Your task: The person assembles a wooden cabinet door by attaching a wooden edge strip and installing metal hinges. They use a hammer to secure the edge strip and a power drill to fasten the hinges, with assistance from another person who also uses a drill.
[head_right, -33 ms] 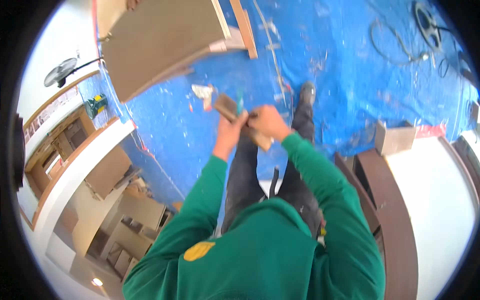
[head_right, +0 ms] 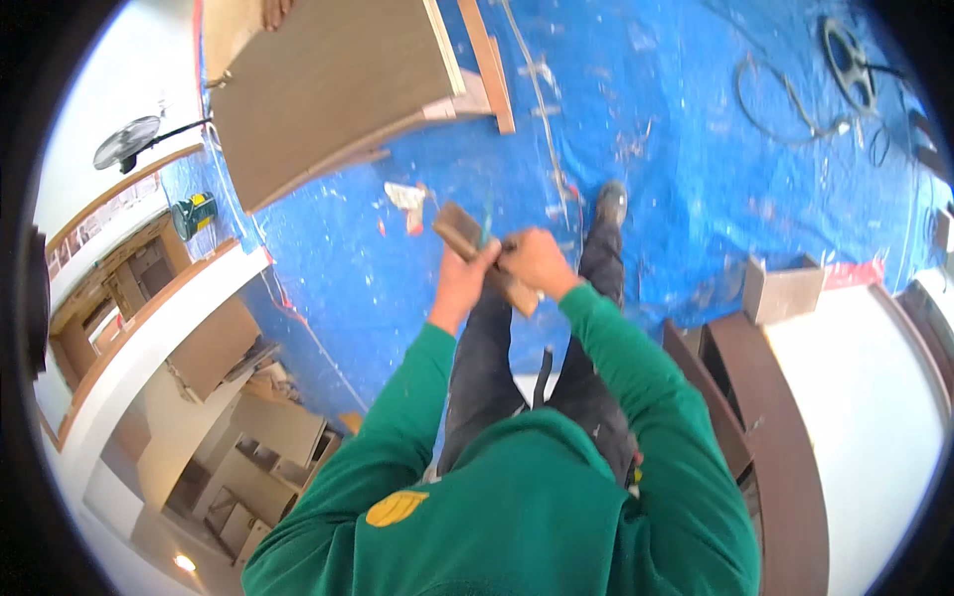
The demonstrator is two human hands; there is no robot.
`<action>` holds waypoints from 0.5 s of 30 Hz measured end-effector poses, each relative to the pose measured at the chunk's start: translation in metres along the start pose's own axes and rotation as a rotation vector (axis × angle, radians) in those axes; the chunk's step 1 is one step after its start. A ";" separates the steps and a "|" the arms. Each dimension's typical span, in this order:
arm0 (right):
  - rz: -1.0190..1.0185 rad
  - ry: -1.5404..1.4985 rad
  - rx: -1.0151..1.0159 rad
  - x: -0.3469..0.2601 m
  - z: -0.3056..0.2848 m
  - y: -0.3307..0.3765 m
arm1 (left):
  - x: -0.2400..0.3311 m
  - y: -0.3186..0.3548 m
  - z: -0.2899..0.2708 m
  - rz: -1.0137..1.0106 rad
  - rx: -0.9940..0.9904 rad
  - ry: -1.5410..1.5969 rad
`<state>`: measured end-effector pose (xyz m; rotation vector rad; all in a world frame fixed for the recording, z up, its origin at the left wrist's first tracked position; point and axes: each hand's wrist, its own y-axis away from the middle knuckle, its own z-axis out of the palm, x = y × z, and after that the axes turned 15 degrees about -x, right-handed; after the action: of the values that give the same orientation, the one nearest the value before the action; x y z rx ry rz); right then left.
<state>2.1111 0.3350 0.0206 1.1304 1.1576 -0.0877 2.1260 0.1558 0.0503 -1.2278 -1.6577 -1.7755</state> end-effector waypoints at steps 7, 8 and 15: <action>0.007 -0.424 0.247 0.052 -0.020 0.037 | 0.016 -0.008 -0.005 -0.123 -0.160 0.032; 0.090 -0.475 0.443 0.094 -0.032 0.038 | 0.015 -0.012 -0.005 -0.153 -0.192 0.016; -0.134 0.597 0.234 0.016 -0.111 0.091 | 0.048 -0.029 -0.029 -0.633 -0.703 0.635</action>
<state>2.0968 0.4687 0.0735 1.3289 1.7905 0.0159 2.0689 0.1470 0.0749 -0.2197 -1.1154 -2.8930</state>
